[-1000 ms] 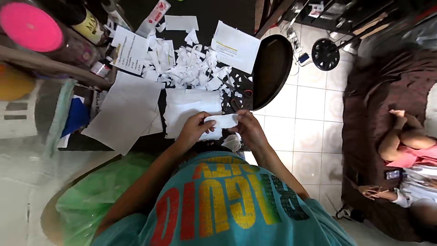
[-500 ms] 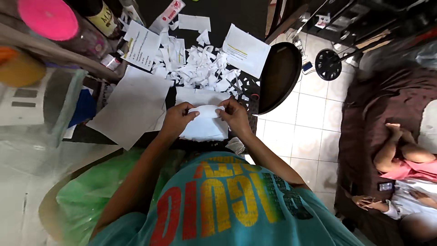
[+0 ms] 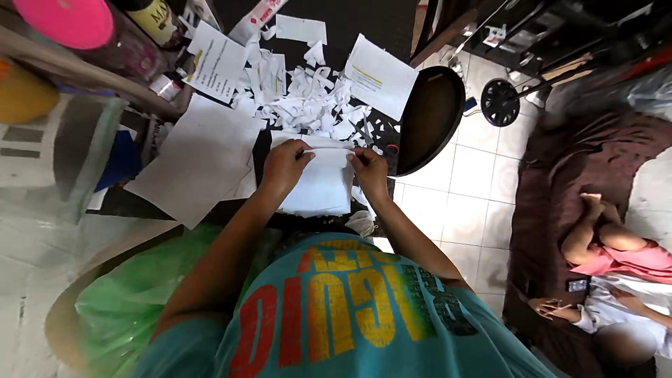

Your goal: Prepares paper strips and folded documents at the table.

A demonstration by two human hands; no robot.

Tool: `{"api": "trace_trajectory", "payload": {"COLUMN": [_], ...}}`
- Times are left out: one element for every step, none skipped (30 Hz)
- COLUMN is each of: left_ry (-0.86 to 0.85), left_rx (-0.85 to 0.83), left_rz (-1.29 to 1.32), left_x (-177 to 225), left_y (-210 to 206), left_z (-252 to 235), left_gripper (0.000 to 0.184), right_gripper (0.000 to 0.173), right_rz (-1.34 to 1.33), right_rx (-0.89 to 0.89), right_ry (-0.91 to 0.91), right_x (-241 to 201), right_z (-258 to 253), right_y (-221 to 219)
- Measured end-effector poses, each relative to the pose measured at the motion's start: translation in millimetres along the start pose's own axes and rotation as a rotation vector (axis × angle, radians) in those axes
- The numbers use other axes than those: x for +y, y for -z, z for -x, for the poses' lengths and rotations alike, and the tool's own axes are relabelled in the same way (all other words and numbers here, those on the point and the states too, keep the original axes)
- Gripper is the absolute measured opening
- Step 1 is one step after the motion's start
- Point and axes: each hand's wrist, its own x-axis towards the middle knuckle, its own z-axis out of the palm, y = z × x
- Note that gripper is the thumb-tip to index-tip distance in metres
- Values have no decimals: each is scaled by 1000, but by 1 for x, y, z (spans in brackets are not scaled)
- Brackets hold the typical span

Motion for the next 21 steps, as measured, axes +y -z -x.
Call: {"api": "trace_trajectory", "payload": {"left_ry": [3,13,23,35,44,51,61,74,86,95,97,94,87,78,65,54,46,34,17,-4,-22], "left_rx": [-5,-14,-20,-28,-32,-31,-30,-32,-32,-33,-31,-23,-9,3,16,27,30,36,46,61,72], "left_rz": [-10,-22,-34,-49,-65,-82,-95,-101,-102,-105,-110,-116,-124,-136,-150,-166,-182,-198,-213,-225,-234], "left_x": [0,1,2,3,3,2,2,2,2,2,3,3,5,6,6,6,6,5,3,0,-2], "left_y": [-1,-2,-2,-3,-3,-5,-6,-7,-8,-8,-8,-8,-7,-7,-7,-8,-8,-9,-11,-13,-14], "left_z": [-2,-4,-4,-5,-5,-6,-7,-7,-7,-7,-7,-6,-6,-6,-6,-6,-6,-6,-6,-7,-7], "left_gripper": [20,20,21,23,23,23,23,23,23,24,25,25,26,26,25,25,25,25,24,24,24], "right_gripper": [19,19,20,21,23,23,23,23,22,22,21,21,21,20,20,19,19,19,19,20,21], "right_rz": [-2,-4,-2,-3,-7,-13,-12,-3,9,21,28,34,40,42,43,44,49,60,72,79,82], "right_rx": [4,6,4,7,23,32,36,35,28,29,36,42,48,52,57,62,68,70,70,63,62], "right_ry": [-16,-31,-41,-51,-59,-65,-68,-68,-62,-53,-47,-42,-33,-23,-12,-5,-3,-6,-11,-22,-33], "right_x": [1,2,4,7,11,14,15,13,9,7,6,5,5,5,4,4,5,5,7,10,14], "right_z": [0,-1,-2,-5,-10,-12,-12,-10,-5,-2,0,0,0,0,0,0,0,-1,-2,-5,-8], "right_y": [-1,-2,-3,-3,-5,-7,-7,-7,-7,-7,-8,-8,-8,-8,-8,-8,-9,-10,-11,-11,-12]}}
